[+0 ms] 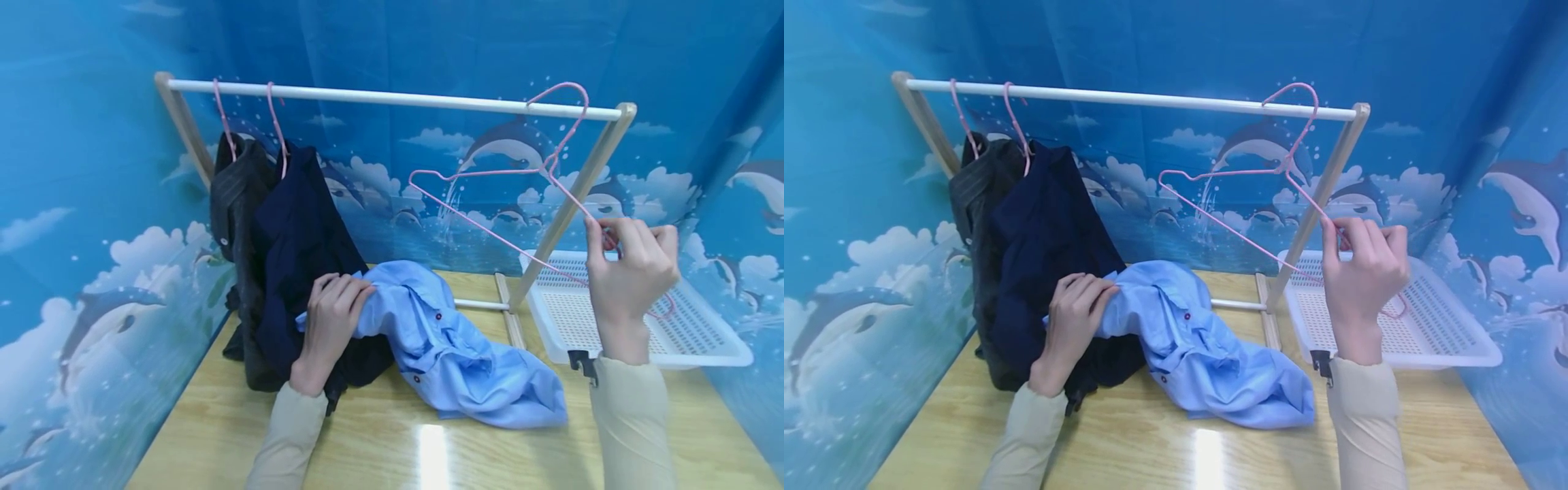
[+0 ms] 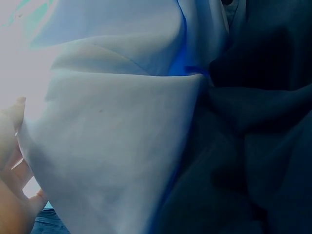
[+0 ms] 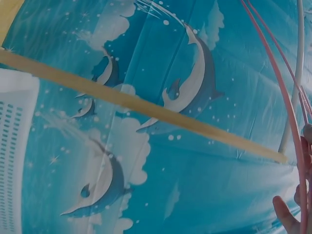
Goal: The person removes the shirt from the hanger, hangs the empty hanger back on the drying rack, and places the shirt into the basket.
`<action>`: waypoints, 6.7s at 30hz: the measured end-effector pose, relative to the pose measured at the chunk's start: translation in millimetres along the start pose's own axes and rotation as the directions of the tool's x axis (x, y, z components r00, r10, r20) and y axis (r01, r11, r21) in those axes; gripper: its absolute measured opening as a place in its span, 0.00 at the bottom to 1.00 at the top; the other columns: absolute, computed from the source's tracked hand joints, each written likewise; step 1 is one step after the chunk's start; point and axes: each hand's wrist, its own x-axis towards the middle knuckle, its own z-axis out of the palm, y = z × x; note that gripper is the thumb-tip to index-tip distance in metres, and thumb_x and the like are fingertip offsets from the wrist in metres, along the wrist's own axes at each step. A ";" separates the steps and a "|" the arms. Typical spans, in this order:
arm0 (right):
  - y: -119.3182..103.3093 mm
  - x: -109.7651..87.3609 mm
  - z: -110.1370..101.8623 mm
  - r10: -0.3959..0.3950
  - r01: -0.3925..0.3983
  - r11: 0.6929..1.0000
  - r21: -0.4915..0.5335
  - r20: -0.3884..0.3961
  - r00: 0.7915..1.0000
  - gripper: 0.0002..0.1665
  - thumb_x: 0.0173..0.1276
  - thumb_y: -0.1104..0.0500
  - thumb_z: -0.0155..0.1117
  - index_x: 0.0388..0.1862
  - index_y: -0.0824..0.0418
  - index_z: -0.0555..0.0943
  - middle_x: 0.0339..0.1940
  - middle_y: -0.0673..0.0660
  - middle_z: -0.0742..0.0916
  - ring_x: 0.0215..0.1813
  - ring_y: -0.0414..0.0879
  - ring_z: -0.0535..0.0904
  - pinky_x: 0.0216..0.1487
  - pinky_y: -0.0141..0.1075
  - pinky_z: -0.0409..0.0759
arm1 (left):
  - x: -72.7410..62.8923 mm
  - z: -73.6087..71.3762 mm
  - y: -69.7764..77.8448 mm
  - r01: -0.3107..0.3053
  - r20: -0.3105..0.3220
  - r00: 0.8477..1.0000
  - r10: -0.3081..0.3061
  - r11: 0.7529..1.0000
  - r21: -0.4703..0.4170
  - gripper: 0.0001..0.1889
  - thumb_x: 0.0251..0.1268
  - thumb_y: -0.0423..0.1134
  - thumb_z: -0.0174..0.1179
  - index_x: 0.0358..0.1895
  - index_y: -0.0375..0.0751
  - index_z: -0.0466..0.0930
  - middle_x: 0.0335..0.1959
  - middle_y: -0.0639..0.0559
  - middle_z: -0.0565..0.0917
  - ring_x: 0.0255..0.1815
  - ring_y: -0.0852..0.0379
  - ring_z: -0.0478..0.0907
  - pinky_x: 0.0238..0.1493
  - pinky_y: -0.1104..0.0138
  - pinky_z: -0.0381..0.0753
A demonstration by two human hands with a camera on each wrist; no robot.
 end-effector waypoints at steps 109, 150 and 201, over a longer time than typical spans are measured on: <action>5.5 -180.4 -36.0 -0.190 0.148 0.977 0.152 0.936 0.296 0.78 0.36 0.33 0.83 0.83 0.56 0.53 0.64 0.67 0.81 0.64 0.66 0.77 0.63 0.68 0.69 | -32.8 71.0 -3.5 0.125 0.605 0.776 -0.176 0.984 0.125 0.24 0.54 0.39 0.77 0.54 0.39 0.82 0.46 0.44 0.88 0.51 0.45 0.84 0.63 0.42 0.71; -33.5 -151.9 88.2 -0.479 0.327 0.860 0.392 0.842 0.249 0.48 0.67 0.51 0.72 0.82 0.49 0.60 0.79 0.60 0.67 0.79 0.62 0.60 0.70 0.68 0.61 | -41.8 64.1 27.6 0.040 0.753 0.657 0.012 0.998 -0.052 0.11 0.60 0.38 0.74 0.37 0.48 0.77 0.21 0.60 0.72 0.24 0.64 0.73 0.29 0.69 0.70; -18.0 -179.6 46.5 -0.247 0.260 0.945 0.200 0.955 0.163 0.69 0.33 0.26 0.81 0.71 0.64 0.73 0.79 0.71 0.62 0.78 0.70 0.58 0.70 0.73 0.53 | -40.8 83.3 39.2 0.076 0.771 0.566 -0.291 0.950 0.302 0.73 0.30 0.74 0.77 0.84 0.56 0.43 0.76 0.28 0.60 0.77 0.30 0.56 0.73 0.31 0.43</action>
